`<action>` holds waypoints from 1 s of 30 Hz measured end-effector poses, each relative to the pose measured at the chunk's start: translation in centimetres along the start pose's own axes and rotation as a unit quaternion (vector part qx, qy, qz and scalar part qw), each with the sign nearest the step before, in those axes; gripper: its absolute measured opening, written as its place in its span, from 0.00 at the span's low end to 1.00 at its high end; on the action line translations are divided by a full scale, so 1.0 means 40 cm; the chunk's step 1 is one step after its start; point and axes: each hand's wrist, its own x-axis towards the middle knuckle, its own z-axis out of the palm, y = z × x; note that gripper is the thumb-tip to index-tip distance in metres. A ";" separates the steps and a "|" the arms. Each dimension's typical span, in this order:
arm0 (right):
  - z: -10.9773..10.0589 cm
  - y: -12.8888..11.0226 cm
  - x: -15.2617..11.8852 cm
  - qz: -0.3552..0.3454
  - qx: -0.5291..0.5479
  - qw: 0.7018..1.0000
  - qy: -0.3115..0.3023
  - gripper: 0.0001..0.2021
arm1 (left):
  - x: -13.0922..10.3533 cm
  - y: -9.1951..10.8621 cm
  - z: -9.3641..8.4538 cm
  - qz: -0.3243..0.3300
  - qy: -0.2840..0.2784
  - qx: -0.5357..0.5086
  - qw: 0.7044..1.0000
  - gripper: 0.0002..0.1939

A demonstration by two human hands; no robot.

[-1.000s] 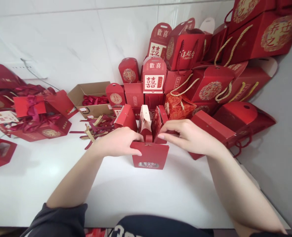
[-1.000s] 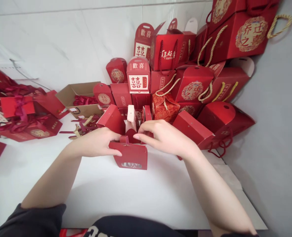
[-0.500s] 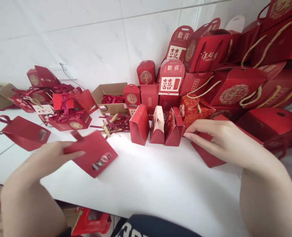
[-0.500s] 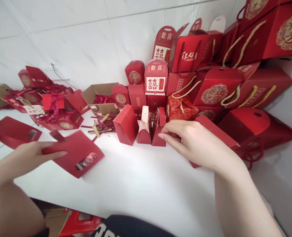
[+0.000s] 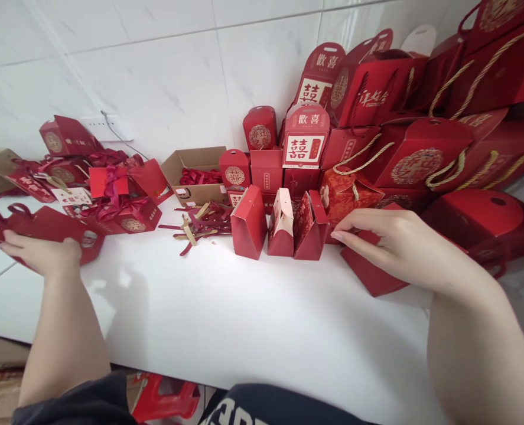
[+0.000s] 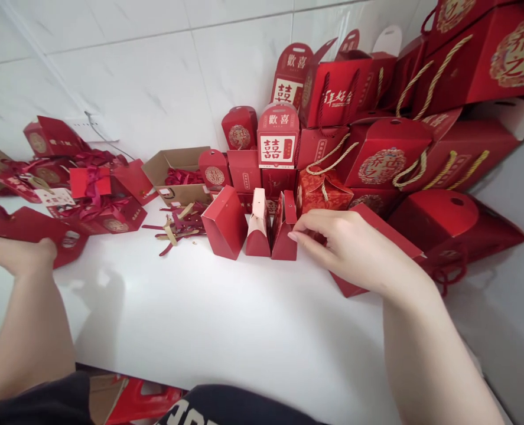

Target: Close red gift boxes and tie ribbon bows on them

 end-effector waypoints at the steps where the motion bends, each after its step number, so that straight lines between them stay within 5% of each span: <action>1: -0.002 -0.001 -0.001 0.001 -0.002 1.000 0.002 0.12 | -0.026 0.020 0.008 -0.039 0.047 0.007 0.998 0.60; 4: -0.008 -0.003 -0.001 0.003 -0.007 1.000 0.008 0.12 | -0.091 0.089 0.042 0.009 0.106 0.056 0.993 0.53; 7: -0.011 -0.004 0.000 0.007 -0.011 1.000 0.007 0.12 | -0.122 0.146 0.114 0.111 -0.044 0.128 0.985 0.36; 10: -0.011 -0.005 0.000 0.011 -0.019 1.000 0.002 0.12 | -0.134 0.175 0.223 0.129 -0.205 0.135 0.961 0.29; 13: -0.011 -0.004 -0.002 0.007 -0.022 1.000 -0.002 0.12 | -0.144 0.185 0.320 0.122 -0.253 0.125 0.952 0.29; 16: -0.012 -0.002 -0.003 0.005 -0.024 1.000 0.001 0.12 | -0.153 0.193 0.370 0.134 -0.270 0.094 0.949 0.27; 21: -0.007 0.001 0.001 0.015 -0.022 1.000 -0.003 0.12 | -0.155 0.216 0.356 0.158 -0.293 0.039 0.942 0.22; 30: -0.005 0.005 0.002 -0.004 -0.024 1.000 0.006 0.10 | -0.134 0.286 0.237 0.178 -0.274 -0.001 0.945 0.25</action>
